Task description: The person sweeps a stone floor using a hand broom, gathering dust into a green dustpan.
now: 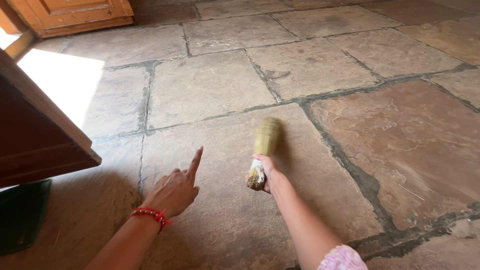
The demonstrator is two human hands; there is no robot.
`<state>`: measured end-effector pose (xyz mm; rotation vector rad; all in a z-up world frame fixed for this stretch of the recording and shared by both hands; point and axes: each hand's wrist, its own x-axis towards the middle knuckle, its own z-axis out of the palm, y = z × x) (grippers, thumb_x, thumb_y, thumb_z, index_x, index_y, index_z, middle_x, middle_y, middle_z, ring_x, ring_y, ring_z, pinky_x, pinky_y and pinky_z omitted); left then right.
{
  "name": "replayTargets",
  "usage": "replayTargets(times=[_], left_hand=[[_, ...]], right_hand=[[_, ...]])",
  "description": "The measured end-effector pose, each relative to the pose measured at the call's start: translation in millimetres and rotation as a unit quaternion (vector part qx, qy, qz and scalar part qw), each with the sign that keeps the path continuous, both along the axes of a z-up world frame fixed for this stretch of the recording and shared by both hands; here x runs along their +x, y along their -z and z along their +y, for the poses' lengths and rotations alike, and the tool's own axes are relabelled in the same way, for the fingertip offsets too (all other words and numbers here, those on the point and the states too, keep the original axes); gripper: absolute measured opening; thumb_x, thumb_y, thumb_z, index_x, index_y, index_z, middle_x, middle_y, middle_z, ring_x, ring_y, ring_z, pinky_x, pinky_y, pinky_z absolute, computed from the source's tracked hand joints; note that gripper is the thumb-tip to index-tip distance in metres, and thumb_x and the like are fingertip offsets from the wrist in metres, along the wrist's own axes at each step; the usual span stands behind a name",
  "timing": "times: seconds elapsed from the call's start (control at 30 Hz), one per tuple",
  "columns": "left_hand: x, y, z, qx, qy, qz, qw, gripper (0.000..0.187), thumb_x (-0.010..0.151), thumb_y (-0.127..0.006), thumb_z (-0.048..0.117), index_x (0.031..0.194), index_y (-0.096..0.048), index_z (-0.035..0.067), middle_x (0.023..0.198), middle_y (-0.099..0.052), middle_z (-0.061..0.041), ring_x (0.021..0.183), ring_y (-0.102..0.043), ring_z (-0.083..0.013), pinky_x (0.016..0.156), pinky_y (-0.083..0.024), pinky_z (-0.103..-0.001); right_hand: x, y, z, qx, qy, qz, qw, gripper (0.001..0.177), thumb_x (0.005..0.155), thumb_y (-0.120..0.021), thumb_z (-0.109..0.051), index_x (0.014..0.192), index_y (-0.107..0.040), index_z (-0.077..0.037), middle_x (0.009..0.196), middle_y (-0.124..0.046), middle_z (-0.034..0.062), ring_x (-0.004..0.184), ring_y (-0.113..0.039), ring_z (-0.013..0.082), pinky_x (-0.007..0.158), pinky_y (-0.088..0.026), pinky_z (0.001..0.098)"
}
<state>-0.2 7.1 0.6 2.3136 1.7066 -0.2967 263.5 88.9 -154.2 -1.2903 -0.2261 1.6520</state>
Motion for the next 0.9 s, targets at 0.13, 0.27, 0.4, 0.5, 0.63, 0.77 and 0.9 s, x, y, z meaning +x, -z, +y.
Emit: replayTargets(times=[0.13,0.27,0.4,0.5,0.63,0.77,0.9], left_hand=[[-5.2,1.1,8.4,0.021,0.012,-0.014,1.0,0.098,0.1,-0.057,0.031,0.163,0.017,0.019,0.102,-0.072,-0.016,0.112,-0.063,-0.0313,0.101,-0.053,-0.045],[-17.0,2.5,18.6,0.034,0.04,0.006,0.999,0.096,0.099,-0.055,0.027,0.163,0.016,0.019,0.106,-0.069,-0.017,0.112,-0.063,-0.0321,0.101,-0.052,-0.046],[-34.9,-2.0,33.4,0.007,0.061,0.053,0.997,0.094,0.099,-0.051,0.021,0.164,0.017,0.019,0.104,-0.072,-0.014,0.109,-0.065,-0.0292,0.099,-0.053,-0.044],[-49.9,-5.7,46.9,0.005,0.073,0.081,0.994,0.096,0.1,-0.051,0.024,0.163,0.02,0.018,0.103,-0.071,-0.013,0.109,-0.064,-0.0287,0.099,-0.053,-0.044],[-65.1,-2.8,60.1,0.017,0.073,0.089,0.993,0.096,0.1,-0.053,0.028,0.162,0.021,0.02,0.103,-0.069,-0.011,0.107,-0.064,-0.0268,0.096,-0.054,-0.044],[-69.5,9.9,70.9,-0.01,0.053,0.073,0.996,0.095,0.102,-0.051,0.026,0.163,0.021,0.02,0.103,-0.071,-0.014,0.106,-0.065,-0.0257,0.092,-0.059,-0.038],[-67.5,28.0,66.0,-0.03,0.041,0.065,0.997,0.091,0.103,-0.048,0.022,0.164,0.02,0.022,0.107,-0.069,-0.014,0.105,-0.067,-0.0262,0.092,-0.061,-0.036]], right_hand=[[-17.9,-3.1,-16.8,0.092,-0.056,-0.052,0.993,0.044,0.09,-0.063,-0.03,0.119,-0.052,0.0,0.073,-0.063,0.0159,0.053,-0.063,0.0227,0.045,-0.057,0.0369],[-10.2,0.1,-58.6,0.111,0.079,-0.187,0.973,0.049,0.085,-0.071,-0.028,0.118,-0.057,0.005,0.075,-0.066,0.0177,0.052,-0.068,0.0251,0.045,-0.06,0.0365],[36.5,23.7,-56.1,-0.006,0.29,-0.299,0.909,0.039,0.084,-0.075,-0.027,0.107,-0.066,0.003,0.078,-0.068,0.0132,0.066,-0.07,0.0257,0.059,-0.059,0.0379],[70.7,51.5,-32.5,-0.077,0.316,-0.329,0.887,0.033,0.089,-0.074,-0.027,0.098,-0.071,0.004,0.078,-0.068,0.0094,0.073,-0.07,0.0235,0.069,-0.057,0.0376],[77.6,77.6,10.2,0.018,0.12,-0.198,0.973,0.031,0.09,-0.069,-0.03,0.094,-0.061,0.0,0.07,-0.059,0.0106,0.058,-0.058,0.0267,0.054,-0.051,0.0433],[22.5,55.6,37.3,0.032,-0.094,-0.215,0.972,0.033,0.092,-0.066,-0.026,0.111,-0.057,-0.001,0.075,-0.064,0.0106,0.058,-0.064,0.0216,0.05,-0.059,0.0362],[-47.7,19.1,32.7,-0.004,-0.207,-0.181,0.961,0.046,0.092,-0.064,-0.028,0.119,-0.052,0.007,0.073,-0.061,0.0149,0.051,-0.063,0.0243,0.044,-0.057,0.0388]])
